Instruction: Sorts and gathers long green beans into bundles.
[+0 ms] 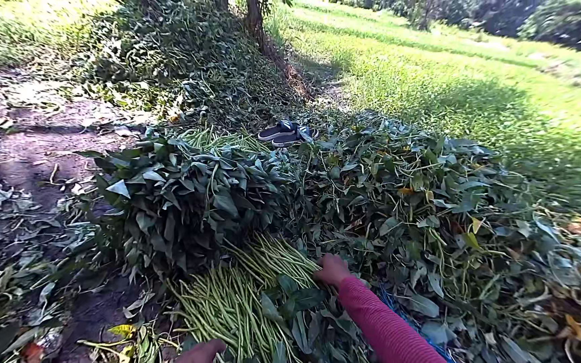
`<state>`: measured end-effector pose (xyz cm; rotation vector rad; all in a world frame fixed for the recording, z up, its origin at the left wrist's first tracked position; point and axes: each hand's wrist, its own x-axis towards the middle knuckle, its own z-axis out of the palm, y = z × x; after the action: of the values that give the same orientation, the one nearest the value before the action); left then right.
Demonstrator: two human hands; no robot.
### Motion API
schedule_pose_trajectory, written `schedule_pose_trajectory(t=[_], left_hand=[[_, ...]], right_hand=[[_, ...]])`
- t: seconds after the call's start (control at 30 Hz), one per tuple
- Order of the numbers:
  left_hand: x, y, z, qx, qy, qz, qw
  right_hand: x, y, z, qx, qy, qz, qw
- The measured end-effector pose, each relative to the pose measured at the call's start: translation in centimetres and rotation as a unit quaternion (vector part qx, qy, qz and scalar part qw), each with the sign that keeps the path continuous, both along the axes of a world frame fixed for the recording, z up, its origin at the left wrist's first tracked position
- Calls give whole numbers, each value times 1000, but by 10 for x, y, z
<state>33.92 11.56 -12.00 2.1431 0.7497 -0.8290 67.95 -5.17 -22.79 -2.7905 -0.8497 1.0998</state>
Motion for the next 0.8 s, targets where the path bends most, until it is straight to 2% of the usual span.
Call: schedule_pose_trajectory(t=[0.1,0.2,0.33,0.47,0.6,0.7,0.8], left_hand=[[2,1,3,2,1,-2,1000],[2,2,4,-2,-6,9,1000],[5,1,-5,-35,-33,41,998],[16,-9,-13,-67,-39,53,996],[24,-25,-21,-111,-86,93,986],[33,-40,-28,-214,-131,245,936],[43,-59,-23,-358,-160,414,822]], right_hand=[[4,-9,1,86,7,-26,996],[4,-15,15,130,39,-62,989],[2,-21,34,143,83,-54,985],[-3,-29,36,121,106,-39,986],[-21,-35,43,104,68,-54,991],[-51,-36,69,136,43,-72,987],[-92,-35,92,182,49,-76,979]])
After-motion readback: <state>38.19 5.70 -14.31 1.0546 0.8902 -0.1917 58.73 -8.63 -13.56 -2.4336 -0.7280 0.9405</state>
